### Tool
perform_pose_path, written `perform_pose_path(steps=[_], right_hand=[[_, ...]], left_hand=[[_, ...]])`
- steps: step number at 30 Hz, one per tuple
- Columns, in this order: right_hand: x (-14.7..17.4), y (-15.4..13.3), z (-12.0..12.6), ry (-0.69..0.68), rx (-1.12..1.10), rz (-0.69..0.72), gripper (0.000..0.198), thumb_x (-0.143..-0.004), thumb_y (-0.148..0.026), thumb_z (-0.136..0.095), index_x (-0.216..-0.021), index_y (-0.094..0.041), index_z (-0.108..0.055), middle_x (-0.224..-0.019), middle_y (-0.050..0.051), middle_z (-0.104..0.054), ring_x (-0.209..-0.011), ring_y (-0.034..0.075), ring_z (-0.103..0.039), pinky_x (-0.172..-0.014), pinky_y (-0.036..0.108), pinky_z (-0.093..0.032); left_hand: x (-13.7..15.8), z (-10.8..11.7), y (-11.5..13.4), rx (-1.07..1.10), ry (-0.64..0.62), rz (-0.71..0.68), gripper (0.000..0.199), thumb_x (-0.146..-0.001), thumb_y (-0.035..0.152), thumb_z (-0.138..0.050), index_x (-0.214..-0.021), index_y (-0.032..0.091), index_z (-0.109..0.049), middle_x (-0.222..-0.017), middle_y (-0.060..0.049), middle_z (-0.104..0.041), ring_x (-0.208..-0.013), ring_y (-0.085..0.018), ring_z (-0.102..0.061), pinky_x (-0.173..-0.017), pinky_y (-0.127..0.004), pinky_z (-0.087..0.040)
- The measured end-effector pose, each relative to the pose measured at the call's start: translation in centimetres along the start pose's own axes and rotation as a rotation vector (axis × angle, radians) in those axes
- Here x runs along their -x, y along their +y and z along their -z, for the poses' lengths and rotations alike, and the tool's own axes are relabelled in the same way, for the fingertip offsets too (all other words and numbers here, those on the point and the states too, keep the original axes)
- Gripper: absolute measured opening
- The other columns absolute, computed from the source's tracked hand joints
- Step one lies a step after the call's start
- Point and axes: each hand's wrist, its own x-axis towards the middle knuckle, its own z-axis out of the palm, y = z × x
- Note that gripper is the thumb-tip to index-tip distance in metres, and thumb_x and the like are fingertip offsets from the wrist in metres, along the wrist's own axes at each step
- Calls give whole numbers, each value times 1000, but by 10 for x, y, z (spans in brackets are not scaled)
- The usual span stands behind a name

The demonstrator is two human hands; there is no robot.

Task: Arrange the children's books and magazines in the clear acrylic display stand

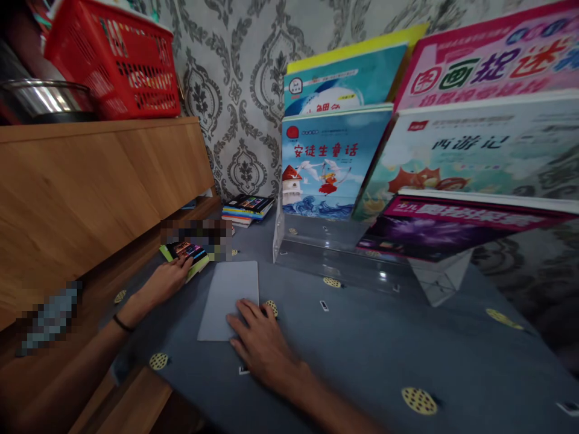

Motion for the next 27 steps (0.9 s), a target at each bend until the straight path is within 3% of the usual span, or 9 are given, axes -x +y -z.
perform_pose_path(steps=[5,8,13,17,20,22,27], right_hand=[[1,-1,5,-31,-42,-14,35,-99,-35,-52,-132,-24,-59,-145,13,-56,-135,31,-48,-109,58,-39],[3,0,3,1,-135,-44,42,-99,-34,-51,-139,-24,-53,-144,13,-56,-135,31,-48,-112,58,-36],[6,11,-3,250,-501,-290,53,-103,-41,-37,-152,-21,-32,-133,13,-63,-123,24,-59,-109,48,-44],[7,41,-4,501,-768,-519,51,-101,-54,-34,-138,-22,-48,-125,11,-66,-117,24,-62,-99,44,-52],[11,65,-5,449,-938,-593,48,-93,-57,-47,-125,-22,-55,-98,8,-73,-95,26,-70,-83,42,-58],[15,75,-6,384,-996,-588,48,-86,-54,-56,-122,-22,-54,-86,5,-72,-83,26,-71,-76,42,-59],[28,82,-2,396,-916,-577,44,-79,-44,-60,-117,-21,-57,-85,4,-71,-81,25,-70,-76,42,-58]], left_hand=[[-1,1,2,-11,125,-55,48,-86,-1,-45,-131,11,-56,-129,-22,-64,-121,-30,-63,-100,-44,-52],[-1,9,16,0,236,-141,46,-87,1,-44,-129,12,-58,-129,-20,-65,-121,-29,-62,-104,-43,-49],[5,19,84,44,485,-370,35,-97,11,-42,-128,13,-58,-110,-14,-72,-105,-25,-67,-96,-40,-52],[21,21,155,155,648,-559,32,-100,17,-39,-126,12,-57,-106,-12,-72,-102,-22,-67,-86,-35,-55],[31,22,192,221,639,-620,29,-100,16,-40,-122,12,-59,-107,-13,-71,-103,-23,-67,-80,-33,-57],[34,24,203,273,587,-637,26,-100,17,-42,-119,13,-59,-105,-12,-71,-102,-23,-67,-79,-33,-58],[30,35,195,587,366,-586,29,-100,33,-49,-122,14,-57,-119,-11,-69,-114,-22,-64,-95,-37,-56]])
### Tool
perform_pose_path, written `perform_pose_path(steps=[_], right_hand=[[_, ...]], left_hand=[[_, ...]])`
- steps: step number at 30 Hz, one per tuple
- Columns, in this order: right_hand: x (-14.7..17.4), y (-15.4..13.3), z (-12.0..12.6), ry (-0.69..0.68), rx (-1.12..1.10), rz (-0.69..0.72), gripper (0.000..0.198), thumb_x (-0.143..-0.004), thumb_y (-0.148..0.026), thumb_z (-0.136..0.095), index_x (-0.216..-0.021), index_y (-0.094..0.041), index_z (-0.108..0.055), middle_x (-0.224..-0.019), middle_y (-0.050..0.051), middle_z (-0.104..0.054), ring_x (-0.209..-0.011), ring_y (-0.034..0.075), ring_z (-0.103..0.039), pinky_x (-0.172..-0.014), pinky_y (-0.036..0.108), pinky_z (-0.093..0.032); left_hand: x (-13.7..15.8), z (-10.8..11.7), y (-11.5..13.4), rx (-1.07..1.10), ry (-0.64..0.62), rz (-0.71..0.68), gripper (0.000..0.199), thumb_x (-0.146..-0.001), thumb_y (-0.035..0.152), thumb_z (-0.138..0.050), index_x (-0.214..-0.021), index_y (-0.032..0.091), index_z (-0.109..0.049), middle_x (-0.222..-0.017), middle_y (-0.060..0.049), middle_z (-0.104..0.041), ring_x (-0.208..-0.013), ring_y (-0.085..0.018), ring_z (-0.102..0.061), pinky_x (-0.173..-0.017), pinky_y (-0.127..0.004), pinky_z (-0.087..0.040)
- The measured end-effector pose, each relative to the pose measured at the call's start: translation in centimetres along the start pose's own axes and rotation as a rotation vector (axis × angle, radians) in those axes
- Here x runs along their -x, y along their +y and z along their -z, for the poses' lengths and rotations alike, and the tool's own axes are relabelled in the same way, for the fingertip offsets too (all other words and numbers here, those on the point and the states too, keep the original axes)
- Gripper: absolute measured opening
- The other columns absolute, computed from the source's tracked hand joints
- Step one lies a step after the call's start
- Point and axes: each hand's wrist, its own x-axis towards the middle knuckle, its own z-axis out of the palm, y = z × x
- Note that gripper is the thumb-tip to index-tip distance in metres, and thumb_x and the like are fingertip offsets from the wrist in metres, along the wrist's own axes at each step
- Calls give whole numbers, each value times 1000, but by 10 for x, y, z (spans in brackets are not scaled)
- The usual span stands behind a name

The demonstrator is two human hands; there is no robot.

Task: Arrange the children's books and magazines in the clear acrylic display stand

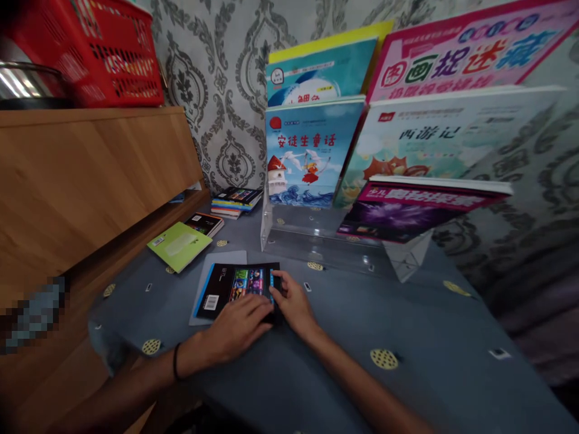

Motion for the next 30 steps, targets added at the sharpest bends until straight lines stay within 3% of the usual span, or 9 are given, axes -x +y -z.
perform_pose_path(steps=[5,8,11,13,17,20,24,27,30], right_hand=[[11,-4,19,-15,-4,-105,46,-80,-40,-62,-122,-22,-55,-80,1,-69,-74,21,-69,-67,36,-58],[16,-4,26,-8,-21,-148,46,-81,-38,-62,-123,-22,-53,-79,0,-68,-71,20,-69,-65,34,-57],[20,-6,30,1,50,-142,44,-84,-35,-60,-126,-23,-52,-78,-1,-67,-71,20,-69,-64,33,-57],[23,-12,34,-4,211,-113,43,-86,-33,-58,-127,-22,-53,-77,-1,-66,-70,20,-68,-64,34,-56],[30,-31,38,11,804,2,34,-90,-32,-57,-122,-23,-61,-91,6,-68,-82,24,-68,-70,37,-55],[33,-42,22,-23,1032,180,29,-92,-24,-53,-118,-20,-65,-117,14,-66,-107,29,-64,-87,44,-54],[22,-41,-23,-303,941,390,44,-94,-18,-47,-136,-12,-56,-143,17,-56,-136,26,-48,-112,45,-42],[4,-36,-49,-428,929,437,56,-91,-12,-43,-146,-3,-44,-155,20,-43,-148,25,-32,-120,45,-32],[-9,-31,-55,-423,915,468,57,-94,-13,-38,-149,-2,-40,-157,20,-38,-149,24,-29,-122,45,-30]], left_hand=[[-3,9,-31,150,-190,151,56,-100,48,-45,-145,14,-42,-154,-16,-46,-145,-24,-40,-118,-45,-38],[1,8,-52,87,-283,238,65,-100,54,-38,-150,11,-37,-160,-19,-34,-150,-27,-29,-121,-48,-31],[11,6,-67,-12,-269,336,68,-101,55,-32,-151,9,-35,-160,-20,-32,-151,-28,-27,-122,-51,-28],[18,3,-72,-71,-241,392,69,-101,56,-31,-151,9,-35,-160,-20,-33,-151,-29,-27,-121,-54,-28],[26,-5,-74,-124,-199,414,68,-101,56,-31,-151,10,-35,-159,-20,-35,-150,-30,-28,-119,-56,-30],[28,-12,-74,-153,-148,402,66,-101,53,-33,-150,10,-37,-158,-20,-37,-149,-30,-31,-118,-57,-31],[30,-22,-76,-199,-81,382,60,-102,46,-35,-149,10,-39,-156,-20,-41,-148,-30,-35,-116,-58,-33],[32,-27,-78,-225,-45,358,53,-102,36,-33,-150,13,-39,-154,-19,-44,-146,-29,-37,-115,-58,-35],[32,-27,-79,-229,-43,353,52,-102,29,-30,-151,13,-38,-154,-18,-45,-147,-28,-37,-115,-56,-36]])
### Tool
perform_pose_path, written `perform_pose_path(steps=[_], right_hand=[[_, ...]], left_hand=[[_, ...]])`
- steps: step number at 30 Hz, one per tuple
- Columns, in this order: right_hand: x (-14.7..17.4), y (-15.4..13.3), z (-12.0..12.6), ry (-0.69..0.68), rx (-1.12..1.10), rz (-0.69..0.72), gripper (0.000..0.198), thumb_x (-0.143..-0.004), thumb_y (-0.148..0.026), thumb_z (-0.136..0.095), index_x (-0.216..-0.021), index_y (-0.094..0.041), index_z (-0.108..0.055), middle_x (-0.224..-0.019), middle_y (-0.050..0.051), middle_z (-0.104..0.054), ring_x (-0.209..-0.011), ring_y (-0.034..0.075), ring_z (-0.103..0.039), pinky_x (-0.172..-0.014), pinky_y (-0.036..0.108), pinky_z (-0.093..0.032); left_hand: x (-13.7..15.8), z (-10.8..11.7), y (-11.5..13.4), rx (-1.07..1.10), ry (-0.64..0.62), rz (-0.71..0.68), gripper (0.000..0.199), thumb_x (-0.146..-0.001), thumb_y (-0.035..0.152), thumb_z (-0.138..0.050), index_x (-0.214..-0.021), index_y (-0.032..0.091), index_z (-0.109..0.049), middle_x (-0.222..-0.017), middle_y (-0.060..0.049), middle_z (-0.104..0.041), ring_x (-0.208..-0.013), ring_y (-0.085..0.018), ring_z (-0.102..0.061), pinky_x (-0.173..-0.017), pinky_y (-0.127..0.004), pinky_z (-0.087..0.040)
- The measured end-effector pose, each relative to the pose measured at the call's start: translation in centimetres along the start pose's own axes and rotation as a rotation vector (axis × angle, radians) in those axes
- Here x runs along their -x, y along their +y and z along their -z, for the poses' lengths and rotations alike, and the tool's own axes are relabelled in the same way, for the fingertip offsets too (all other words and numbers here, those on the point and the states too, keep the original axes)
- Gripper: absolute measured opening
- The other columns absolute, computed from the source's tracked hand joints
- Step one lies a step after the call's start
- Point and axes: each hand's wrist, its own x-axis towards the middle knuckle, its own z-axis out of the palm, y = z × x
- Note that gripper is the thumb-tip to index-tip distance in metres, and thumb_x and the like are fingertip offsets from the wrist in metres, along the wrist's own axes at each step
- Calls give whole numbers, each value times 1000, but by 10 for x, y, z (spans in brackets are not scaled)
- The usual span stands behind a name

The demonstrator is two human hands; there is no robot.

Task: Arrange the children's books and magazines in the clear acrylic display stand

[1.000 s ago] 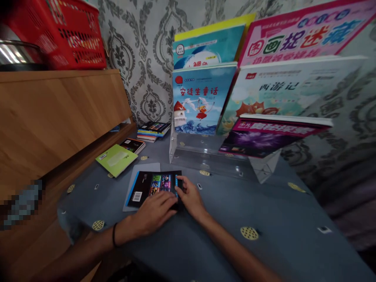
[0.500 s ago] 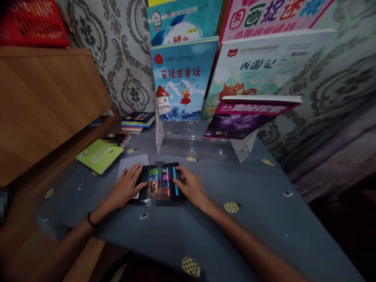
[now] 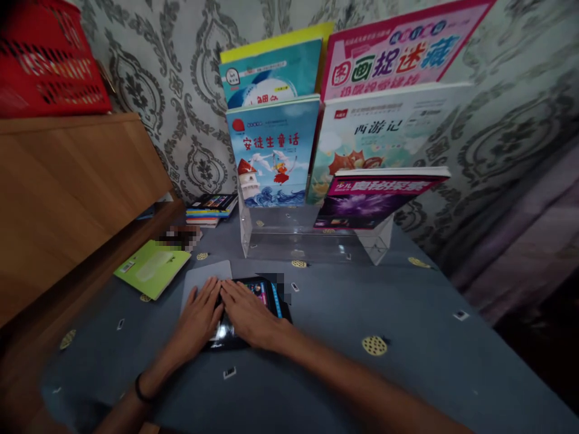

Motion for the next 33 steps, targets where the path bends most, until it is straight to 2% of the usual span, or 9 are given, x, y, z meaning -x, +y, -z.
perform_pose_path(steps=[3,6,11,18,27,33], right_hand=[[3,12,-1,77,23,-78,54,-100,-29,-38,-148,-4,-44,-154,21,-42,-147,28,-34,-120,48,-34],[15,25,0,124,83,-205,61,-99,-43,-44,-146,-5,-47,-153,22,-43,-145,30,-38,-119,48,-34],[39,41,4,147,154,-286,65,-100,-51,-38,-146,-6,-48,-153,20,-44,-145,29,-39,-119,49,-34],[55,46,0,158,191,-324,69,-102,-56,-29,-148,-7,-46,-155,19,-41,-147,30,-35,-119,52,-33],[56,45,1,153,162,-326,67,-102,-55,-33,-151,-12,-42,-157,18,-38,-149,30,-30,-119,55,-29],[56,40,5,145,164,-332,65,-102,-53,-34,-150,-10,-43,-157,19,-38,-149,30,-29,-119,56,-28]], left_hand=[[-1,4,2,6,-9,10,52,-103,30,-29,-151,13,-37,-155,-18,-43,-148,-27,-35,-116,-57,-35],[-2,7,4,7,-25,27,51,-103,31,-29,-149,12,-40,-155,-18,-43,-147,-27,-36,-116,-57,-35],[-3,8,6,17,-38,40,50,-103,30,-29,-148,11,-40,-156,-18,-42,-147,-28,-36,-116,-58,-36],[-2,8,7,10,-31,62,50,-103,30,-30,-149,12,-40,-156,-17,-41,-147,-26,-36,-117,-56,-35],[0,9,11,-65,3,138,52,-102,36,-36,-144,8,-47,-152,-22,-46,-142,-32,-44,-113,-57,-40],[9,12,18,-161,29,149,53,-102,38,-37,-141,4,-50,-146,-25,-52,-138,-34,-49,-111,-57,-42]])
